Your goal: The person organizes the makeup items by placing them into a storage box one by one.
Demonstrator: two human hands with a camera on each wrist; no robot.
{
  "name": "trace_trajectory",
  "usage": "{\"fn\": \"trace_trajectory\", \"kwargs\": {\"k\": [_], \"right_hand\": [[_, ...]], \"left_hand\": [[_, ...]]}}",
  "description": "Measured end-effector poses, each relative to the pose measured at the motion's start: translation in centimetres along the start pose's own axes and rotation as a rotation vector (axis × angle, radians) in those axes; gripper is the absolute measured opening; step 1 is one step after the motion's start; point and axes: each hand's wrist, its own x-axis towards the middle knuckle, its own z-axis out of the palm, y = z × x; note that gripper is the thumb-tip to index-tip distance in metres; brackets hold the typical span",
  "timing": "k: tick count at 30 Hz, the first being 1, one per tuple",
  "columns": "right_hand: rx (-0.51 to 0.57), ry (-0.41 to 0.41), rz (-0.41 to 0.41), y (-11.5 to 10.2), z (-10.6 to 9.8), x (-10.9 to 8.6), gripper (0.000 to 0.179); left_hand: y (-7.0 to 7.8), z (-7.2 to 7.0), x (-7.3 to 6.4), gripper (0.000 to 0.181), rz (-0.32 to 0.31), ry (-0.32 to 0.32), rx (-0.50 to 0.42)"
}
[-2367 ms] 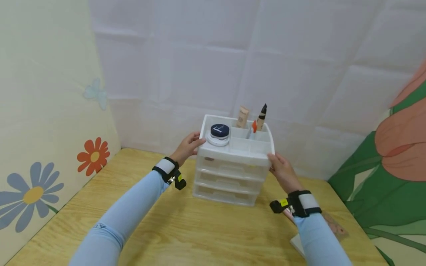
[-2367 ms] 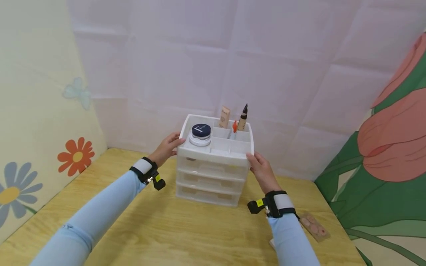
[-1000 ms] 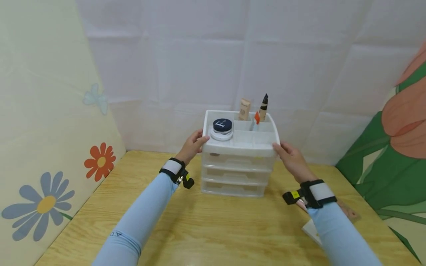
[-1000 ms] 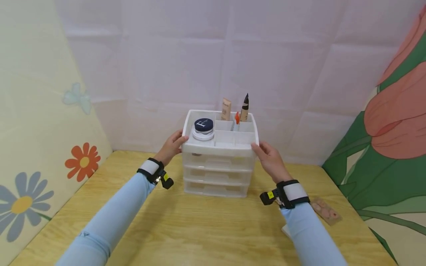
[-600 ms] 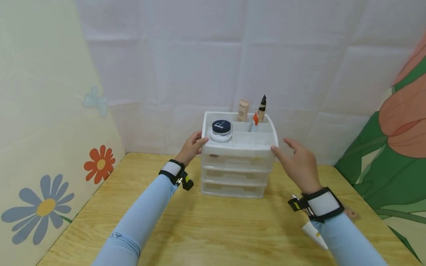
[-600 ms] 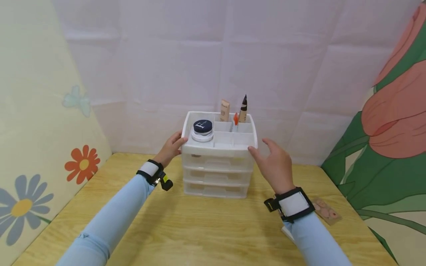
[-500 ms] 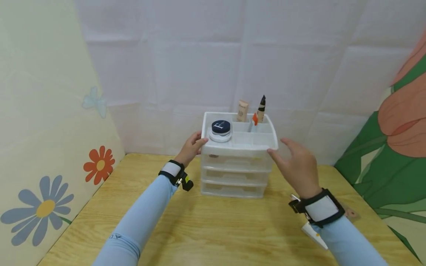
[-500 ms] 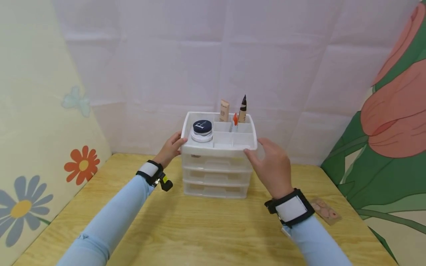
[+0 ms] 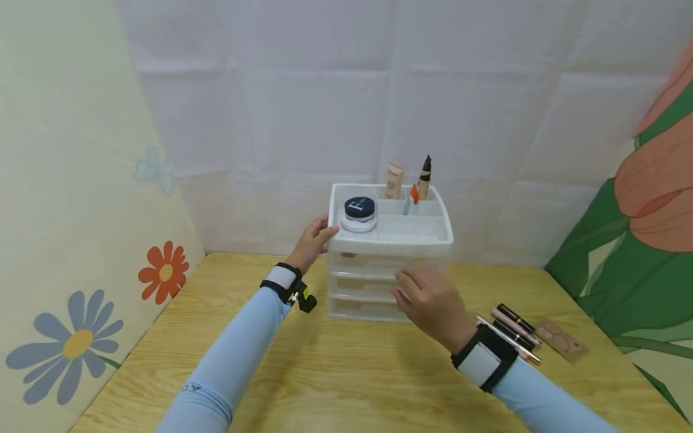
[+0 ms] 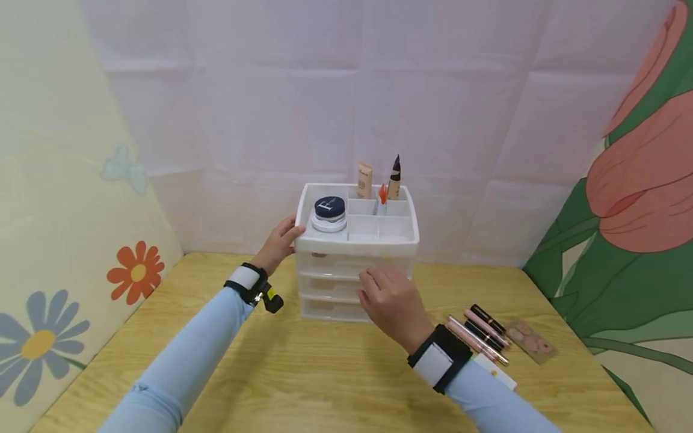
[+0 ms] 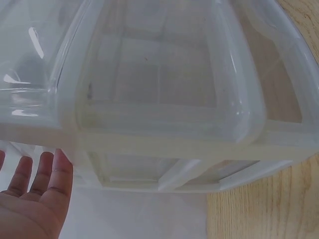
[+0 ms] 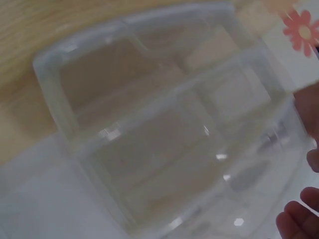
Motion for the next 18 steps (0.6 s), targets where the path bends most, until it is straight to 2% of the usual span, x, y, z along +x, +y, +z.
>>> {"fn": "trace_trajectory", "kwargs": {"k": [7, 12, 18], "right_hand": [[0.015, -0.048, -0.026, -0.5, 3.7, -1.3, 0.039], [-0.018, -0.069, -0.052, -0.5, 5.4, -1.7, 0.041], [-0.094, -0.045, -0.109, -0.5, 6.7, -2.2, 0.015]], "left_hand": [[-0.1, -0.2, 0.1, 0.056, 0.012, 0.014, 0.006], [-0.1, -0.1, 0.1, 0.055, 0.011, 0.018, 0.016], [-0.3, 0.1, 0.2, 0.055, -0.001, 0.019, 0.022]]}}
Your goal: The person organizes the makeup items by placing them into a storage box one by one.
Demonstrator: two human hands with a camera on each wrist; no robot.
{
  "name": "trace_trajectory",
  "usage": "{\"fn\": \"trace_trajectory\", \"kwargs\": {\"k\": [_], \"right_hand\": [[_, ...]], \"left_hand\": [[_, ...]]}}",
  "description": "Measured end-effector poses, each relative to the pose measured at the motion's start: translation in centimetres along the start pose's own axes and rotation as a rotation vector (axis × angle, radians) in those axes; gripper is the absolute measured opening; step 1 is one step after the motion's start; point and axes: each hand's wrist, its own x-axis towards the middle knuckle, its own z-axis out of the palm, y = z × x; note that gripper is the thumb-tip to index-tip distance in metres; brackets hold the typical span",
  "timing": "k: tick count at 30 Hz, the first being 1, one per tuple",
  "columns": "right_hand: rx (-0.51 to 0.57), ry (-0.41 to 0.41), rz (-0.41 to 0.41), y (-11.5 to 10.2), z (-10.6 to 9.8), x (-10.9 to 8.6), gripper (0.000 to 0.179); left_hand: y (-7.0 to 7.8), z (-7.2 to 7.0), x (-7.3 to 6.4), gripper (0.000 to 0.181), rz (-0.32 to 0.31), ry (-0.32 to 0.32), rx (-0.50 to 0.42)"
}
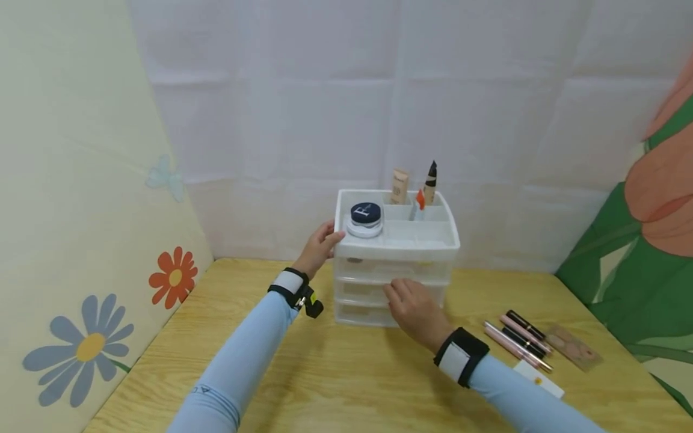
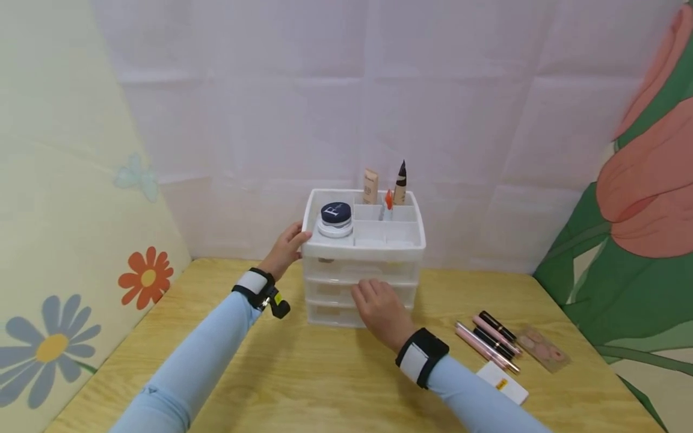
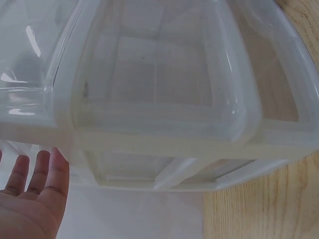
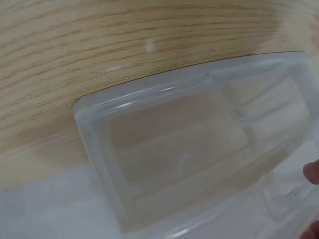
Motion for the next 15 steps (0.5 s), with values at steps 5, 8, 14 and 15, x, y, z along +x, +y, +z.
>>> {"fn": "trace_trajectory", "kwargs": {"k": [5, 8, 14, 15], "right_hand": [[-0.044, 0.025, -0.004, -0.2, 0.7, -0.1, 0.043], [-0.046, 0.018, 0.005, -0.2, 1.0, -0.1, 0.048], [-0.058, 0.010, 0.017, -0.2, 1.3, 0.0, 0.050], [-0.061, 0.014, 0.018, -0.2, 1.3, 0.0, 0.050]], "left_hand": [[-0.3, 0.0, 0.2, 0.056, 0.009, -0.007, -0.009], [-0.4, 0.0, 0.2, 0.055, 0.010, -0.008, -0.012], [-0.4, -0.1, 0.2, 0.055, 0.008, -0.003, -0.017], [-0.3, 0.0, 0.2, 0.056, 0.008, -0.001, -0.017]]}}
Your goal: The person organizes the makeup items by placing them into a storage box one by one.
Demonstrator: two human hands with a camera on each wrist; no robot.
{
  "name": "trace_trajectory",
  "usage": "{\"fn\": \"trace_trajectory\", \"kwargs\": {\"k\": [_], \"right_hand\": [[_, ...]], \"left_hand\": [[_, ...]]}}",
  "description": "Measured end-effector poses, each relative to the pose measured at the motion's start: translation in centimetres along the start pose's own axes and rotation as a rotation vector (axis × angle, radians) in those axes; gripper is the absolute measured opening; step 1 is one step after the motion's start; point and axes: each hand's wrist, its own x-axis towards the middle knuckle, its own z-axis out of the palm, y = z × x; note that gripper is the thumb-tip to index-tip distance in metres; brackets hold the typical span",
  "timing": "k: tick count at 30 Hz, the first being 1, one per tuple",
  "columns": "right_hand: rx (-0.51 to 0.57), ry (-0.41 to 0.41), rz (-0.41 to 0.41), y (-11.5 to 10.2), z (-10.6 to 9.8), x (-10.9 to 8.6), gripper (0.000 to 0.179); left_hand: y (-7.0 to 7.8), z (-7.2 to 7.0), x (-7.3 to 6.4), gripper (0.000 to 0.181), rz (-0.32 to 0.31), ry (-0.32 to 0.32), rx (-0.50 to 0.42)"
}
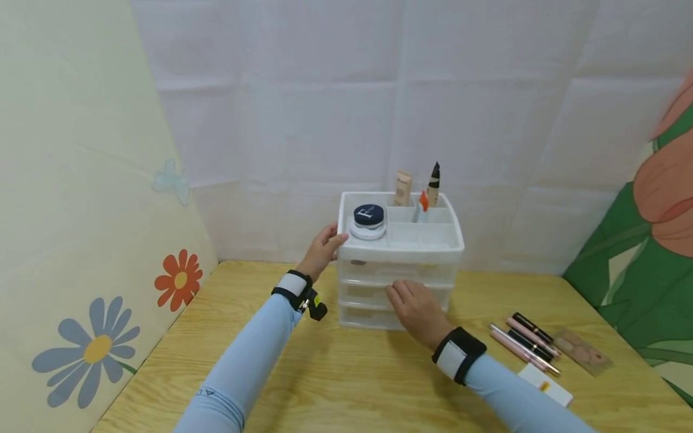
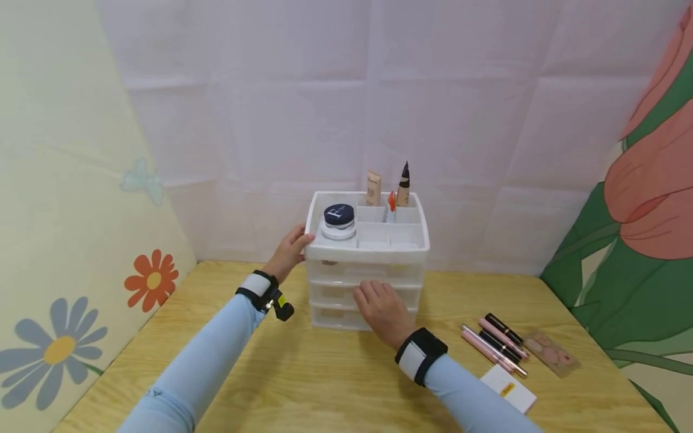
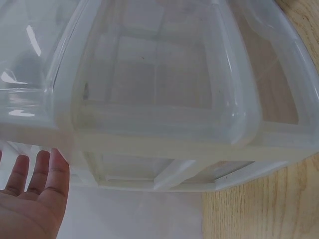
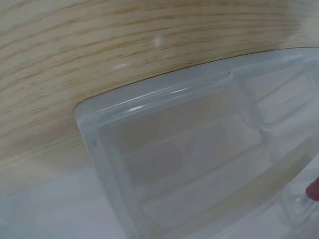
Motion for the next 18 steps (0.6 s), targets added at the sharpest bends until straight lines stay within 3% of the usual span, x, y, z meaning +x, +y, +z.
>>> {"fn": "trace_trajectory", "kwargs": {"k": [7, 18], "right_hand": [[-0.021, 0.034, 0.005, 0.1, 0.2, -0.1, 0.047], [-0.026, 0.005, 0.020, -0.2, -1.0, -0.4, 0.048]], "left_hand": [[0.1, 0.1, 0.2, 0.059, 0.003, -0.009, 0.005], [0.4, 0.3, 0.4, 0.056, 0.005, -0.011, 0.020]]}}
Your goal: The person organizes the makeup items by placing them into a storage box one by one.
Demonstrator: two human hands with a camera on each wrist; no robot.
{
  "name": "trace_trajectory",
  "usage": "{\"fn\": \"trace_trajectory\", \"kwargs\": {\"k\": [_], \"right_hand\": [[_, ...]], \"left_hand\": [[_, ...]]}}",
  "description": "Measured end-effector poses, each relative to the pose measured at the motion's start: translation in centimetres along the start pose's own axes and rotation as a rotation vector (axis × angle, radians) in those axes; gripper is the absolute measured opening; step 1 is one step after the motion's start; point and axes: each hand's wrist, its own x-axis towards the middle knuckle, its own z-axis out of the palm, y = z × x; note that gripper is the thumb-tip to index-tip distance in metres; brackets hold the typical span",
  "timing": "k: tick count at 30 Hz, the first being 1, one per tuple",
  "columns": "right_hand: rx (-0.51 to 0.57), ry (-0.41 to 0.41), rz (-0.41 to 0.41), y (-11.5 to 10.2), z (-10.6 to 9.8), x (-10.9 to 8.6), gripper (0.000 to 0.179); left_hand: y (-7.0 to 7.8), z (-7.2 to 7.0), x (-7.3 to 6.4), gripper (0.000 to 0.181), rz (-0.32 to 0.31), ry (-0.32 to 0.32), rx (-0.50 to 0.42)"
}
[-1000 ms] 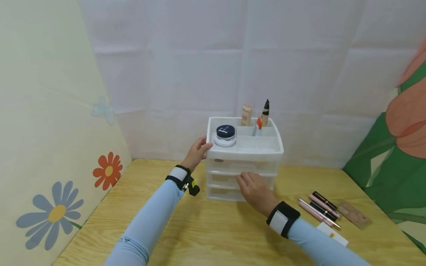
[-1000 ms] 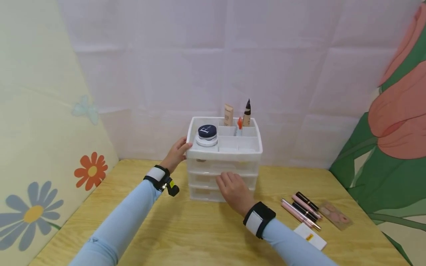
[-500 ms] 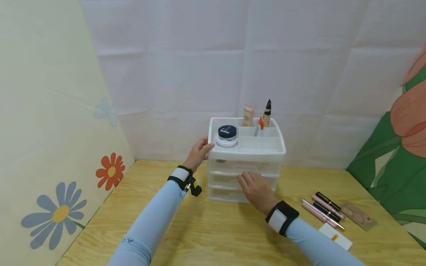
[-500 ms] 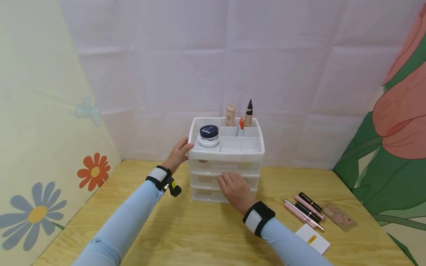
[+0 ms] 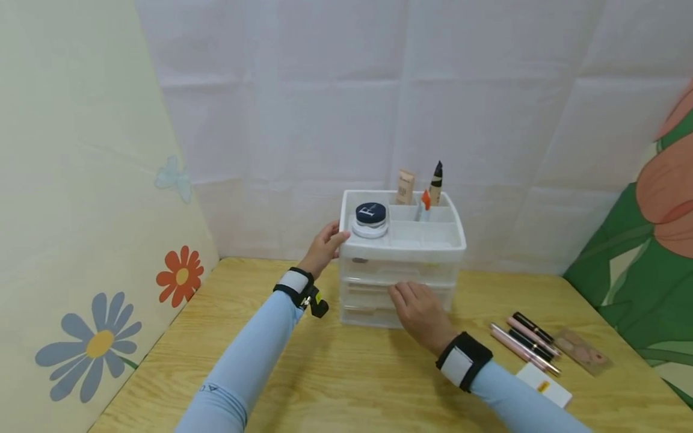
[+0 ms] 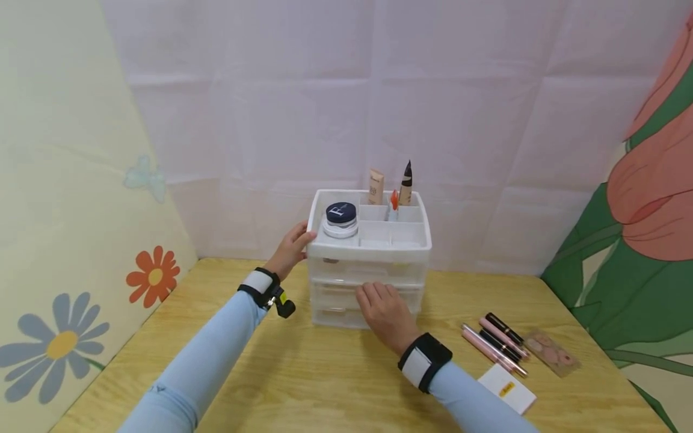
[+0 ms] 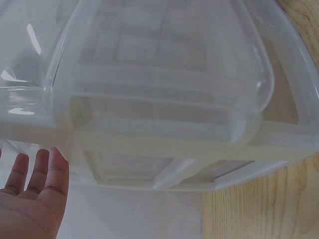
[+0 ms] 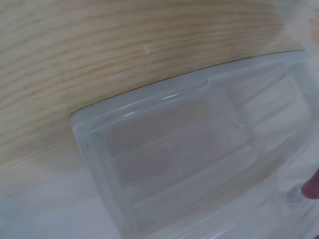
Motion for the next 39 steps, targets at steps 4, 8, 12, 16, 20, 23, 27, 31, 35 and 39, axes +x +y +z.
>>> {"fn": "trace_trajectory", "kwargs": {"k": [4, 8, 12, 16, 20, 23, 27, 31, 35, 39], "right_hand": [[0.011, -0.008, -0.002, -0.3, -0.8, -0.2, 0.048], [0.055, 0.011, 0.003, -0.6, -1.6, -0.3, 0.046], [0.074, 0.019, 0.002, -1.0, -2.3, -0.3, 0.047], [0.092, 0.014, 0.003, -1.2, -3.0, -0.2, 0.048], [0.122, 0.005, 0.016, -1.5, -4.0, -0.2, 0.048], [0.144, 0.006, 0.025, -1.7, -4.6, -0.3, 0.048], [0.165, 0.013, 0.034, -2.1, -5.3, -0.3, 0.048], [0.163, -0.019, 0.046, -2.4, -6.0, -0.3, 0.050], [0.166, -0.030, 0.047, -2.8, -6.6, -0.3, 0.049], [0.188, -0.003, 0.043, -3.2, -7.1, -0.3, 0.046]], "left_hand": [[0.1, 0.0, 0.1, 0.055, -0.007, -0.008, 0.002], [0.2, 0.0, 0.2, 0.056, -0.015, -0.012, 0.004], [0.2, -0.2, 0.3, 0.058, -0.014, -0.017, 0.008], [0.3, -0.3, 0.4, 0.060, -0.018, -0.014, 0.006], [0.4, -0.2, 0.3, 0.058, -0.023, -0.009, 0.001], [0.5, -0.1, 0.3, 0.057, -0.025, -0.007, -0.003], [0.5, -0.1, 0.4, 0.056, -0.029, -0.005, -0.004], [0.5, 0.0, 0.4, 0.054, -0.028, -0.004, -0.003], [0.4, -0.1, 0.4, 0.054, -0.028, -0.009, -0.001], [0.4, -0.2, 0.4, 0.054, -0.032, -0.015, -0.002]]}}
